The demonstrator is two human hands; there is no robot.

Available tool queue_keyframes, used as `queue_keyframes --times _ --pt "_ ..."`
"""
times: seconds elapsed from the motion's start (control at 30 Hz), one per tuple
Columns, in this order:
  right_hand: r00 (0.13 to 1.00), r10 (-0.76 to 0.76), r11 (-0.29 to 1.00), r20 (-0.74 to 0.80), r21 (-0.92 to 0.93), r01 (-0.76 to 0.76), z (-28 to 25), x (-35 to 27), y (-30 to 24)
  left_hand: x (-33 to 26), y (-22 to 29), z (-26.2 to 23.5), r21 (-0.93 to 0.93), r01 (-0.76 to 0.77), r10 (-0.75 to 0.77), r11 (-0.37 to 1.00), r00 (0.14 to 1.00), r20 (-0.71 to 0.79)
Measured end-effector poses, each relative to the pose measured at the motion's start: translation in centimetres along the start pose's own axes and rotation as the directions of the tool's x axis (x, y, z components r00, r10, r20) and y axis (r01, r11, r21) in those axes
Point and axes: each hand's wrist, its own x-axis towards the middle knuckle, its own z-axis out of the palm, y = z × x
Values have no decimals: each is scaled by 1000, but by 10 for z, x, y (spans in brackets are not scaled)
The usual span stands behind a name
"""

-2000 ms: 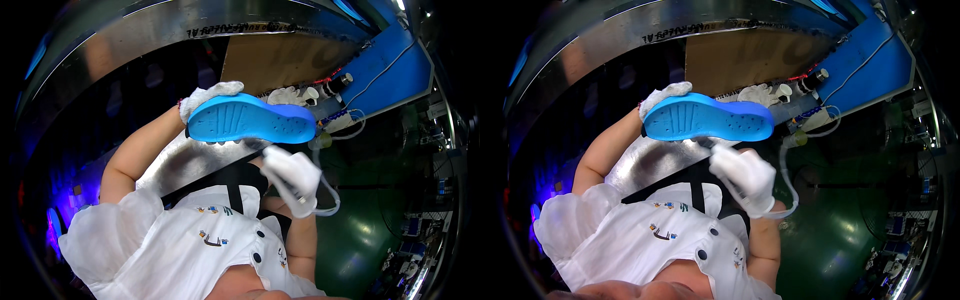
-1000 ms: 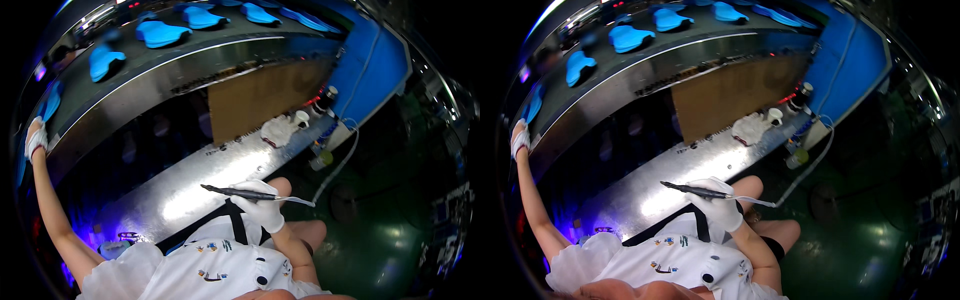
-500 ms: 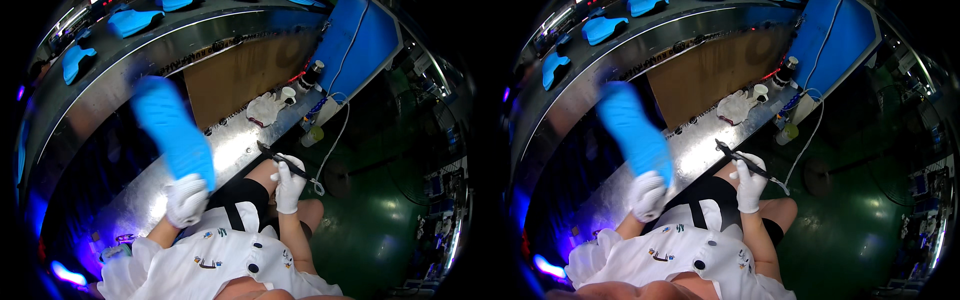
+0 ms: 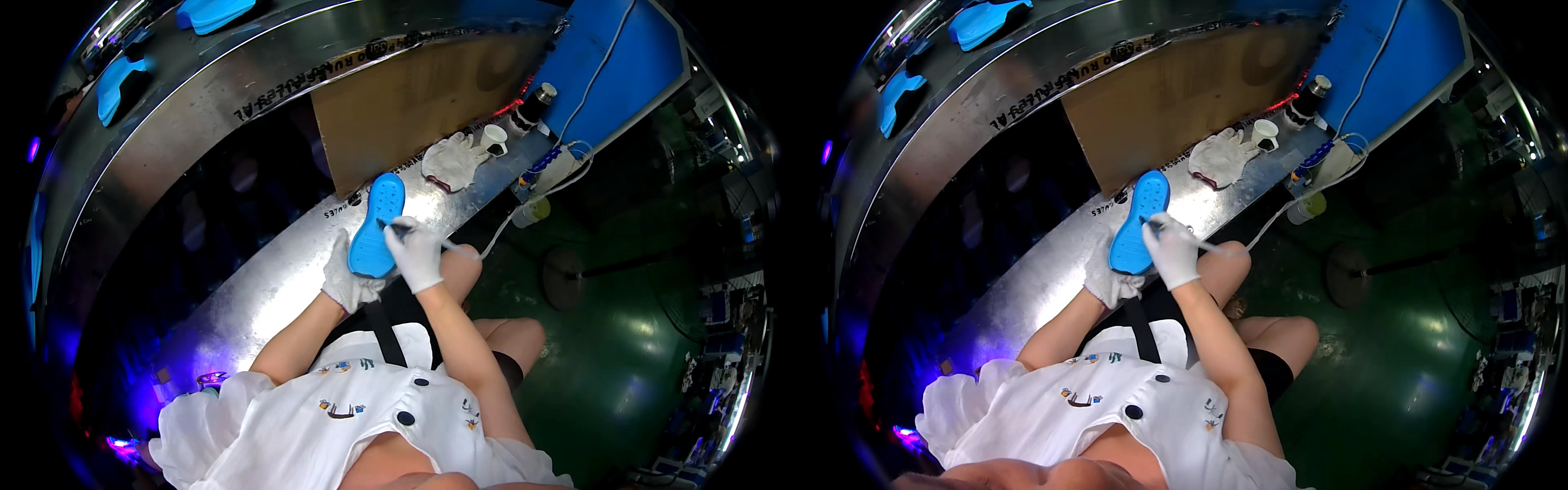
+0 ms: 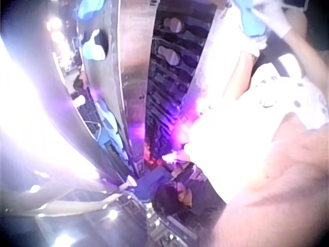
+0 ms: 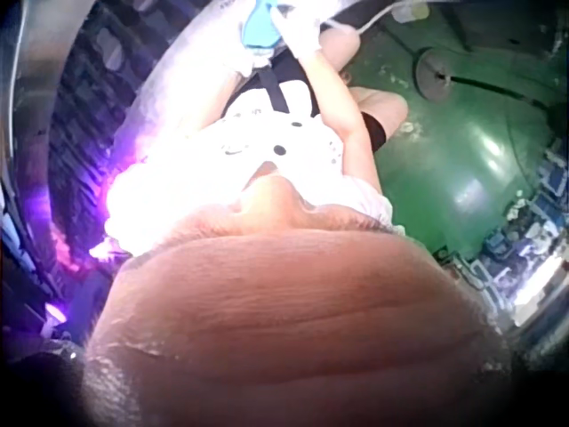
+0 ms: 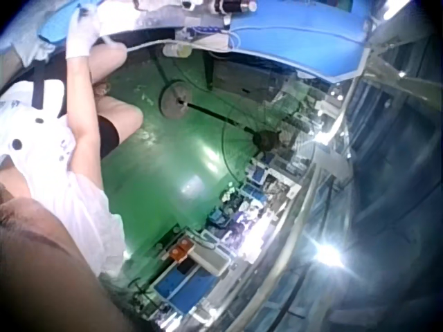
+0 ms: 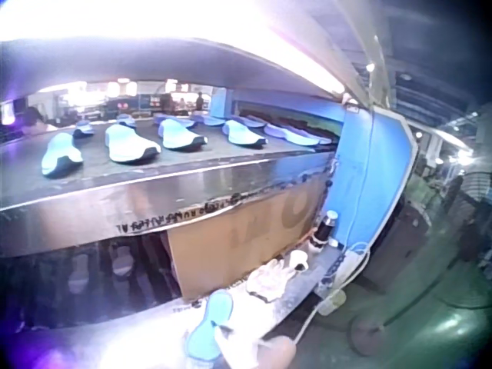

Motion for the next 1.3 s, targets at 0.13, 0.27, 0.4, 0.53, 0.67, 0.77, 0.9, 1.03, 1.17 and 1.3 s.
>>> queue_keyframes --times 0.13,0.27,0.4,0.53,0.67,0.77,0.9,1.03,1.17,1.3 --pt "954 -68 987 292 -118 107 -43 -27 -47 15 -17 13 87 -128 155 988 839 -522" --pt "934 122 858 336 438 -269 -93 -4 -65 8 -22 62 -111 -46 25 993 982 -185" --pt "902 -432 901 -28 41 433 -83 7 -79 12 -34 73 -198 -221 190 955 968 -161" --pt "934 -353 865 58 402 302 -92 -4 -96 11 -38 86 -330 -198 262 923 951 164" --pt "923 -385 910 8 167 378 -94 -8 -81 8 -36 84 -158 -79 125 984 944 305" --pt "854 -505 841 125 296 454 -101 -29 -113 5 -34 123 -135 -180 169 974 982 -85" --pt "955 -278 933 -101 209 294 -104 -12 -89 0 -20 85 -3 -81 76 997 925 372" --pt "878 -471 861 86 261 437 -106 -41 -117 2 -22 114 -66 -100 115 993 949 293" --pt "995 -96 926 -8 367 92 -106 -33 -82 -8 -2 105 -127 -59 77 990 987 138" --pt "824 -507 862 255 183 473 -121 -42 -106 -4 21 106 158 10 -51 987 966 253"
